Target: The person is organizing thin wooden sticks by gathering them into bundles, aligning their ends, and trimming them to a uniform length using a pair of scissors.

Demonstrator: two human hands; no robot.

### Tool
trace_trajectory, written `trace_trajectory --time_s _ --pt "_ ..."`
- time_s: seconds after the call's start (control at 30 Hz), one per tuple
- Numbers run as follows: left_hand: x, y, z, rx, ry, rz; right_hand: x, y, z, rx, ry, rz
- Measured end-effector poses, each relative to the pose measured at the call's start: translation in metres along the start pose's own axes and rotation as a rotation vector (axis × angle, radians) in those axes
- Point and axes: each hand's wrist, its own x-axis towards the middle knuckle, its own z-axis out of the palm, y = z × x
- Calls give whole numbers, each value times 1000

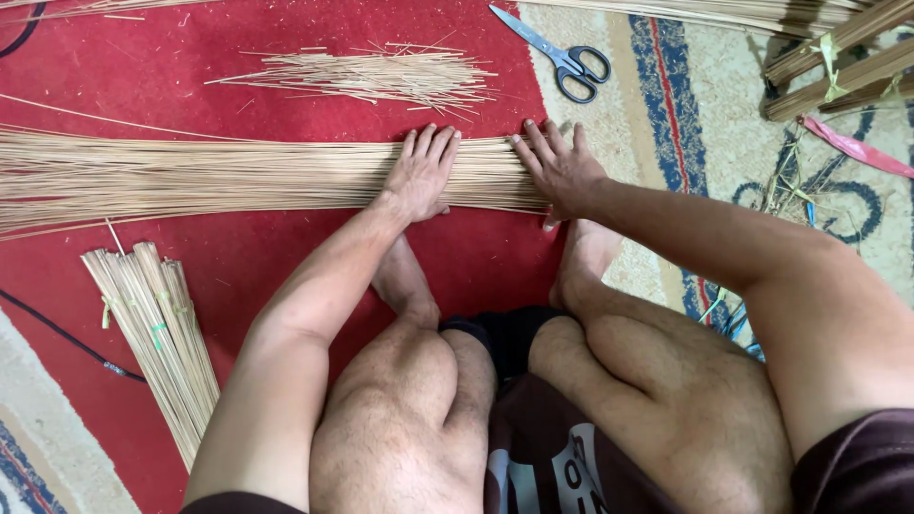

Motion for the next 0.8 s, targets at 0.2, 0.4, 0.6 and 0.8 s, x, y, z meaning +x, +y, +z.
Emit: trace_trajectory --time_s 0.2,0.4,0.6,0.8 --pt "15 -4 27 79 38 34 8 3 27 36 119 -26" --pt "19 2 23 41 13 14 13 5 28 243 96 -65" --pt "32 -3 53 -109 -43 26 41 0 81 306 135 -76" --pt "45 -2 78 -106 -78 56 47 -1 99 444 116 -126"
